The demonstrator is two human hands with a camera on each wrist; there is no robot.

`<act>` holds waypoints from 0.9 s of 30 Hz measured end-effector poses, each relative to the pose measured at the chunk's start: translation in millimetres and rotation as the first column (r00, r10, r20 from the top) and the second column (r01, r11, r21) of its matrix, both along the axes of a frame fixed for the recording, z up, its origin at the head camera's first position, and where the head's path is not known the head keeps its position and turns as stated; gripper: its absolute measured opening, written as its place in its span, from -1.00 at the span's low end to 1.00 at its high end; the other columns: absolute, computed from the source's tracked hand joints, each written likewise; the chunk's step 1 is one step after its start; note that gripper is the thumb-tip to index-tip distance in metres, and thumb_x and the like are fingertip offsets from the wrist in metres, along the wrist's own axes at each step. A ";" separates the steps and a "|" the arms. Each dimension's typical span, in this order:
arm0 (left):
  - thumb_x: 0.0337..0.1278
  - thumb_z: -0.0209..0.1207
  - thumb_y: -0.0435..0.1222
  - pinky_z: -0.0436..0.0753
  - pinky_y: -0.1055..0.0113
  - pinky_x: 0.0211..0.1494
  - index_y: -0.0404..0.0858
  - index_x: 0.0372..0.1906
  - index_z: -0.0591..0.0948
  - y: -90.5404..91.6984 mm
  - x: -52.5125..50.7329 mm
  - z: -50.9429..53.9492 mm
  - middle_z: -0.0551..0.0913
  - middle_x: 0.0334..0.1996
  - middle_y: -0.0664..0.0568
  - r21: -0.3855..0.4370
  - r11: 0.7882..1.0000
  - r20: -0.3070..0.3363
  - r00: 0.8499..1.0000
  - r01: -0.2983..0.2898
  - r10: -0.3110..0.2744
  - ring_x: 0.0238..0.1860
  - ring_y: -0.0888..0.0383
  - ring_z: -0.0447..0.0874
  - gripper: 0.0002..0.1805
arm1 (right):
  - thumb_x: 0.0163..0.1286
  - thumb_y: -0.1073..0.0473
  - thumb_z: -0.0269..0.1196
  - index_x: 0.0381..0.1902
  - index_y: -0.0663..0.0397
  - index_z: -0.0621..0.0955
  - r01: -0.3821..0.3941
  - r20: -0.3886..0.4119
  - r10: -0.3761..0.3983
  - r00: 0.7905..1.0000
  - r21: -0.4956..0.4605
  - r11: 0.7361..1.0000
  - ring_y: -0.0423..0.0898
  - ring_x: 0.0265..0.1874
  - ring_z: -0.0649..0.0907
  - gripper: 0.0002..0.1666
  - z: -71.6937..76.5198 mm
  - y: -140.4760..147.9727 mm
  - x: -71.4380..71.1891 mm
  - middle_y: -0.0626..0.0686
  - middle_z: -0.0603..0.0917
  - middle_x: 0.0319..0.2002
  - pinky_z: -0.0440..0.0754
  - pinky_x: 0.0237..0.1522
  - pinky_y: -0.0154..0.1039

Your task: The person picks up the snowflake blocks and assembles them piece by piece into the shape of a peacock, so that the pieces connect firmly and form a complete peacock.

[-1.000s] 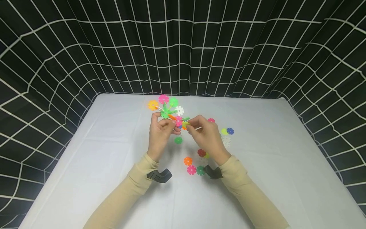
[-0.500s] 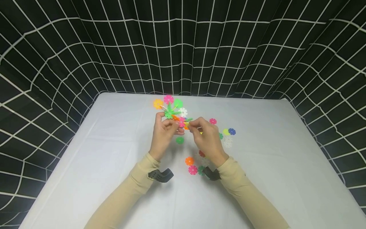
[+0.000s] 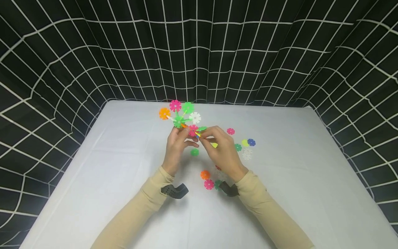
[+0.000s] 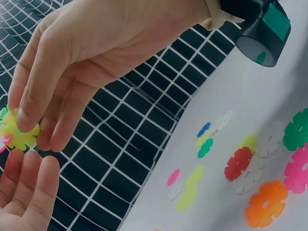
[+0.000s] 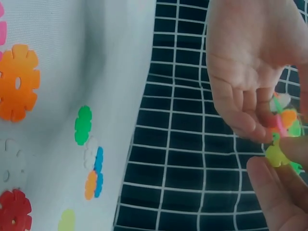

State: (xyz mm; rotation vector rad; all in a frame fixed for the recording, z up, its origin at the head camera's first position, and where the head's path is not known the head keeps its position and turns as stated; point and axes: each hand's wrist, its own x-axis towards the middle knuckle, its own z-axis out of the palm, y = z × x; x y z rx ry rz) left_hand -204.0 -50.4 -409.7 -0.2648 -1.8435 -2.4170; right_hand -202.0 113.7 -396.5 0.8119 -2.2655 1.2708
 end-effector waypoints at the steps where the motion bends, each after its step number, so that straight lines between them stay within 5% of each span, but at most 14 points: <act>1: 0.48 -0.04 -0.03 0.77 0.22 -0.18 -0.27 0.03 0.47 -0.8 -0.4 0.2 0.64 -0.24 0.06 0.000 1.000 -0.004 1.000 -0.009 0.009 -0.21 0.03 0.66 -0.61 | 0.27 0.43 0.38 -0.19 0.19 0.61 0.002 0.002 -0.002 1.000 0.000 1.000 -0.03 -0.07 0.74 -0.81 0.0 -0.1 0.2 0.08 0.73 -0.17 0.79 -0.06 -0.14; 5: 0.55 -0.22 0.10 0.78 0.25 -0.22 -0.35 0.02 0.50 -4.1 -1.7 -0.6 0.65 -0.26 0.06 -0.017 0.999 -0.031 0.998 -0.050 0.049 -0.25 0.03 0.66 -0.42 | 0.28 0.41 0.38 -0.19 0.18 0.62 0.002 0.004 -0.002 1.000 0.010 1.000 -0.03 -0.05 0.74 -0.82 -0.2 -0.4 0.8 0.07 0.72 -0.16 0.78 -0.05 -0.15; 11: 0.61 -0.13 -0.06 0.76 0.30 -0.31 -0.25 -0.03 0.49 -6.1 -4.3 -0.5 0.66 -0.34 0.08 0.026 0.997 -0.046 0.996 -0.079 0.080 -0.36 0.15 0.65 -0.65 | 0.32 0.40 0.35 -0.12 0.17 0.58 0.000 0.040 -0.001 0.999 0.020 1.000 -0.04 -0.04 0.72 -0.78 2.1 2.1 0.7 0.09 0.69 -0.11 0.79 -0.07 -0.15; 15: 0.62 -0.12 -0.10 0.75 0.34 -0.31 -0.38 0.01 0.46 -8.6 -5.8 3.0 0.65 -0.34 0.11 0.018 0.995 -0.042 0.994 -0.099 0.099 -0.37 0.18 0.64 -0.62 | 0.38 0.34 0.31 -0.01 0.15 0.55 0.033 0.158 -0.047 0.986 0.094 0.995 -0.02 -0.04 0.73 -0.74 9.0 10.4 -1.4 0.09 0.70 -0.04 0.79 -0.07 -0.09; 17: 0.62 -0.13 -0.10 0.75 0.33 -0.31 -0.36 -0.01 0.46 -9.9 -6.4 3.9 0.65 -0.34 0.11 0.021 0.995 -0.039 0.994 -0.100 0.101 -0.38 0.18 0.63 -0.63 | 0.43 0.26 0.28 0.02 0.11 0.58 0.047 0.270 -0.101 0.958 0.200 0.979 -0.02 -0.05 0.73 -0.77 13.8 16.5 -3.8 0.05 0.72 -0.03 0.78 -0.03 -0.06; 22: 0.62 -0.14 -0.10 0.75 0.33 -0.30 -0.19 -0.07 0.48 -11.5 -6.3 3.5 0.63 -0.35 0.10 0.034 0.996 -0.035 0.996 -0.081 0.082 -0.39 0.18 0.63 -0.72 | 0.47 0.11 0.25 0.07 0.02 0.66 -0.099 0.480 -0.187 0.857 0.510 0.854 -0.05 -0.15 0.71 -0.73 11.8 25.4 -13.3 0.01 0.76 -0.08 0.73 0.03 -0.05; 27: 0.63 -0.16 -0.09 0.74 0.34 -0.30 -0.19 -0.08 0.47 -11.4 -4.7 3.5 0.63 -0.35 0.11 0.060 0.996 -0.017 0.998 -0.064 0.065 -0.39 0.17 0.63 -0.72 | 0.37 0.09 0.33 0.16 -0.06 0.65 -0.365 0.603 -0.121 0.788 0.617 0.697 -0.15 -0.24 0.64 -0.59 -7.4 20.7 -12.3 -0.06 0.68 -0.11 0.68 -0.06 -0.17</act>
